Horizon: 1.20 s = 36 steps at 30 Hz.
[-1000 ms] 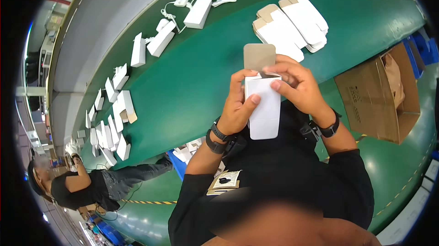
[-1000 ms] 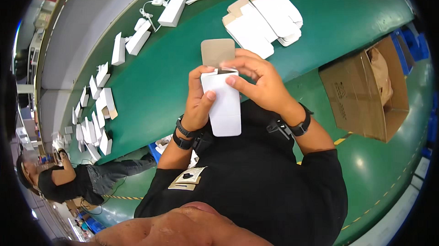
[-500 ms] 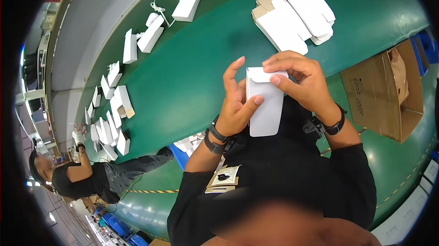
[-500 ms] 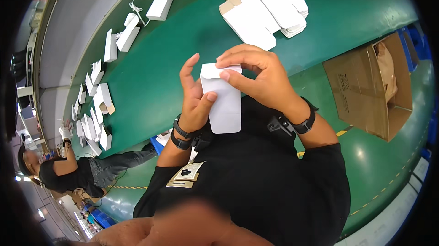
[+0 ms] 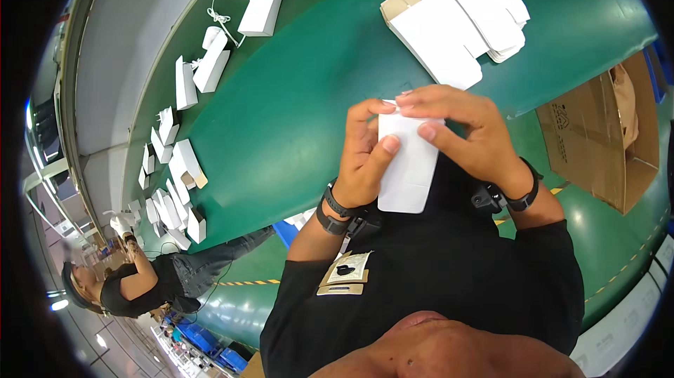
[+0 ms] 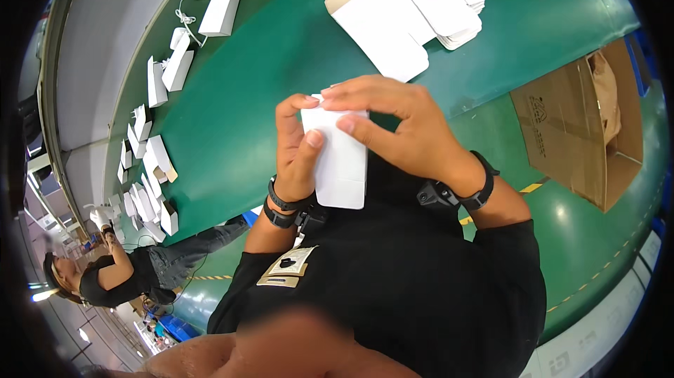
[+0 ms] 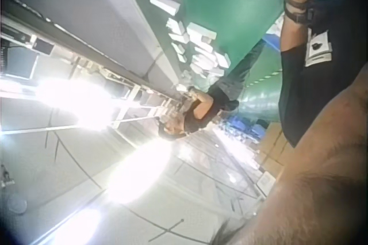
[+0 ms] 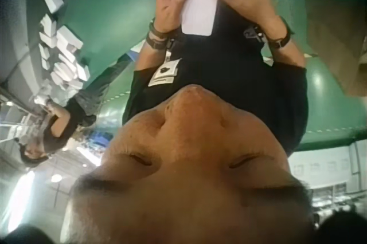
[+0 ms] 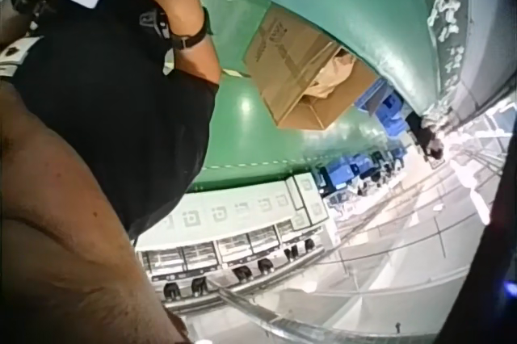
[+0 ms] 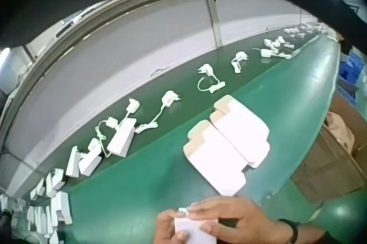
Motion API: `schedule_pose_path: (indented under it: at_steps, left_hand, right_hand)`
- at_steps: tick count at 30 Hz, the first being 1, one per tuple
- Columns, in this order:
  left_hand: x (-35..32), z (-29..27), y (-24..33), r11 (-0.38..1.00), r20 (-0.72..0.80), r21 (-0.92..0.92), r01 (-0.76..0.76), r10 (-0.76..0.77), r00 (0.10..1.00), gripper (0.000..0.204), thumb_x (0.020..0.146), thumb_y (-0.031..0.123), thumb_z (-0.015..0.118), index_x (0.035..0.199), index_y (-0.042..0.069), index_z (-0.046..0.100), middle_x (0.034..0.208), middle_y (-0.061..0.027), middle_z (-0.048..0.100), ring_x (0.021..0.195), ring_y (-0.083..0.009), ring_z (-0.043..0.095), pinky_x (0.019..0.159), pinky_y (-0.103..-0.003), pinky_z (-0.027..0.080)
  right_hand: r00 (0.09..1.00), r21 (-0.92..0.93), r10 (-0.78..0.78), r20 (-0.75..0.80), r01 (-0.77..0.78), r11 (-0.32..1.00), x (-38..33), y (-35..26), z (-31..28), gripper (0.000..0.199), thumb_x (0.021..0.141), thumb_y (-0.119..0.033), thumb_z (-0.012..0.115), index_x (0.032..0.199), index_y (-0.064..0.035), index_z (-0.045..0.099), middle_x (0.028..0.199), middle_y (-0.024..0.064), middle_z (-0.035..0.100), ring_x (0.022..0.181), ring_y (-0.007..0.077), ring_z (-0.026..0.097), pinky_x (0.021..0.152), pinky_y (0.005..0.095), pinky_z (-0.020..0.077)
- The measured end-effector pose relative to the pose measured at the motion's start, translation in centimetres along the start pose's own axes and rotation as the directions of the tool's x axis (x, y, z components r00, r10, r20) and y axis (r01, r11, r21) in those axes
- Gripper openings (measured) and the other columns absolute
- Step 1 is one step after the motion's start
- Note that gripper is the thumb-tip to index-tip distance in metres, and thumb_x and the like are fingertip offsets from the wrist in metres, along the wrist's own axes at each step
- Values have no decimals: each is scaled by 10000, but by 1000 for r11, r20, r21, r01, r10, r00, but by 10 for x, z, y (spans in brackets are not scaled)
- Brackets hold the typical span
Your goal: The person is folding cardboard sheets into packaging boxes at an assembly line.
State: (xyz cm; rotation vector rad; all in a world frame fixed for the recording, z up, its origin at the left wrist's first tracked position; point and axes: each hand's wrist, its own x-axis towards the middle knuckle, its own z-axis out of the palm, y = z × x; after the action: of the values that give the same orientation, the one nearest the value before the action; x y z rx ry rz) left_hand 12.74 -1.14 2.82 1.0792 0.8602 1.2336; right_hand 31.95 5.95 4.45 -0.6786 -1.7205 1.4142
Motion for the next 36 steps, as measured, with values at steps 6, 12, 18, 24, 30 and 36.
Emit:
schedule_pose_path:
  at_steps: [6, 12, 18, 24, 30, 36]
  left_hand:
    - [29, 10, 11, 996, -85, -36, 77, -80, 993, 374, 1018, 188, 503, 1337, 120, 319, 1094, -123, 581, 950, -130, 568, 794, -284, 477]
    - [116, -105, 26, 969, -673, 235, 77, 105, 733, 419, 986, 332, 602, 1235, 36, 443, 892, -36, 579, 781, -110, 532, 617, -248, 434]
    - [154, -154, 30, 920, -664, -350, -174, -113, 740, 365, 980, 226, 611, 1233, -17, 512, 1128, -147, 551, 940, -251, 615, 802, -329, 571]
    - [104, -120, 13, 897, -475, -438, -57, -177, 862, 276, 970, 149, 585, 1172, -24, 508, 1206, -211, 543, 1016, -282, 616, 958, -379, 533]
    - [32, -63, 11, 734, -326, -641, -223, 2, 945, 238, 954, 6, 457, 1191, 21, 470, 1234, -242, 582, 1014, -289, 645, 1106, -447, 433]
    - [-6, -13, 3, 780, -251, -597, -188, 41, 967, 290, 953, -25, 363, 1220, 37, 458, 1387, -254, 509, 1326, -337, 500, 1141, -411, 363]
  right_hand:
    - [994, -172, -88, -57, 77, 982, 5, 1, -28, 297, 891, -148, 690, 1172, -52, 687, 1222, 114, 682, 1153, 268, 636, 985, 368, 489]
    - [961, -902, -277, -2, 118, 415, 21, -19, -106, 547, 769, -103, 753, 1293, -70, 600, 1394, 135, 548, 1336, 320, 461, 1083, 450, 382]
    - [988, -943, 1, 157, 150, 297, 9, -14, -110, 515, 756, -24, 712, 1258, -12, 595, 1315, 182, 596, 1240, 337, 547, 1077, 460, 408]
    - [973, -889, 127, 193, 118, 443, 7, -24, -117, 471, 765, -14, 714, 1228, 2, 629, 1329, 187, 593, 1239, 343, 552, 1052, 401, 442]
    - [951, -851, 236, 201, 51, 522, 9, -27, -130, 394, 814, 0, 672, 1207, -24, 659, 1314, 171, 609, 1170, 352, 603, 986, 390, 483]
    - [855, -894, -507, 114, 310, 323, -39, -44, -28, 346, 818, 115, 563, 1138, 29, 662, 1115, 162, 699, 966, 340, 683, 846, 395, 537]
